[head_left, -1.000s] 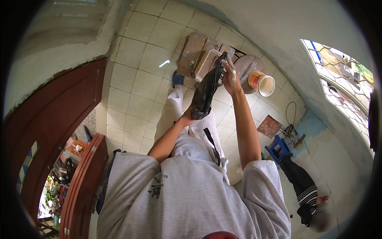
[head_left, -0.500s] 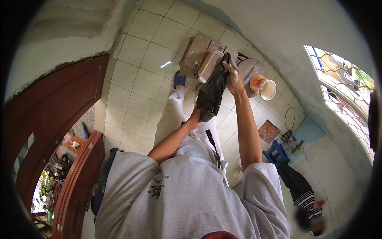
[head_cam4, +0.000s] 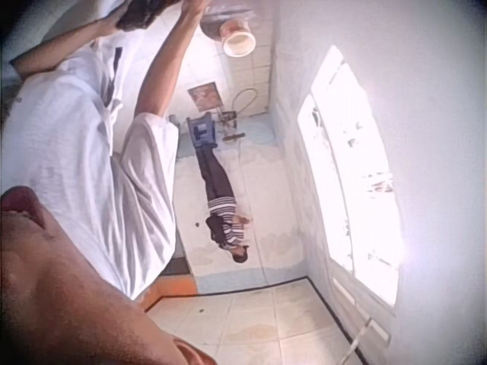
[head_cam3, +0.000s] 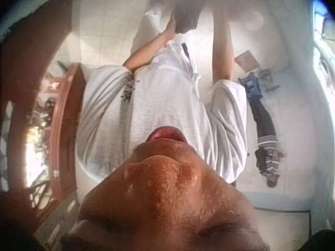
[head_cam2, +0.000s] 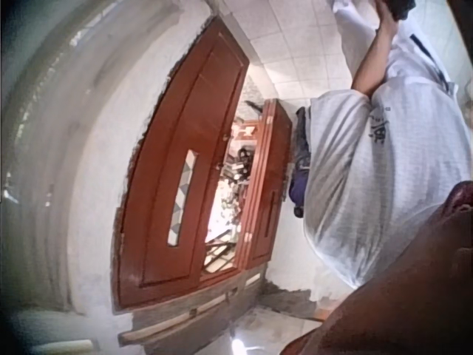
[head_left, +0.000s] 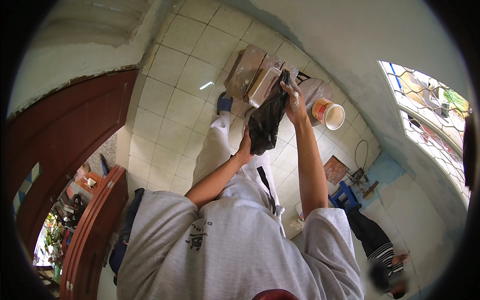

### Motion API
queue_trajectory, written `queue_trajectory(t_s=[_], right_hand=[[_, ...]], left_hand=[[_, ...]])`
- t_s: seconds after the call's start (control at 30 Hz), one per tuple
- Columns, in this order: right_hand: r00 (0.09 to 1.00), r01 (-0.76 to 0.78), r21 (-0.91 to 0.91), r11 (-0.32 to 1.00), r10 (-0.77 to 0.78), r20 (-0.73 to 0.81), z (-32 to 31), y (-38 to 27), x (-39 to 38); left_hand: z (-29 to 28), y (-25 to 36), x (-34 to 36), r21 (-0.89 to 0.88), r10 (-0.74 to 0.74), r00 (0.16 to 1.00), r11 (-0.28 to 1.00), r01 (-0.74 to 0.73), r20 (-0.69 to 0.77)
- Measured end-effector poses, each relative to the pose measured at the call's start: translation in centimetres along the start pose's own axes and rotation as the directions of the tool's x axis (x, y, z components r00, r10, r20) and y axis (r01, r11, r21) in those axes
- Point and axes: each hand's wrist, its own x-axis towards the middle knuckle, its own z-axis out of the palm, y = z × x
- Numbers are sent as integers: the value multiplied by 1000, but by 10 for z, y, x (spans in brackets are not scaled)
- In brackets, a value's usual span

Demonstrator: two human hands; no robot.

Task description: The person applies a white substance to a wall and ceiling with a spreader, then cleans a black mask using water and a cloth.

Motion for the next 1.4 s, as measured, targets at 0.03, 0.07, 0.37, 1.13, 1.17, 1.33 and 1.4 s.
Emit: queue_trajectory(t_s=[0.03, 0.07, 0.37, 1.13, 1.17, 1.33, 1.4], right_hand=[[1000, 1, -3, 1000, -1, 1, 0, -1, 0], [1000, -17, -9, 1000, 18, 6, 1, -1, 0], [999, -47, -43, 998, 48, 24, -2, 1, 6], [1000, 7, 95, 995, -7, 1, -9, 6, 3], [999, -6, 61, 998, 4, 32, -6, 2, 0], [998, 8, 72, 997, -12, 60, -9, 1, -2], [999, -18, 35, 999, 17, 30, -9, 0, -4]], left_hand=[[-2, -1, 2, -26, -5, 1000, 1000, 5, -6], [-3, -3, 5, -28, -3, 1000, 1000, 3, -3], [3, -2, 5, -82, -37, 995, 996, 30, -95], [-4, 2, 17, 36, -40, 999, 999, 38, 31], [-5, 2, 18, 34, -36, 999, 999, 35, 31], [-3, 4, 18, 72, -51, 999, 996, 52, -20], [-1, 6, 17, 101, -53, 998, 993, 54, -17]])
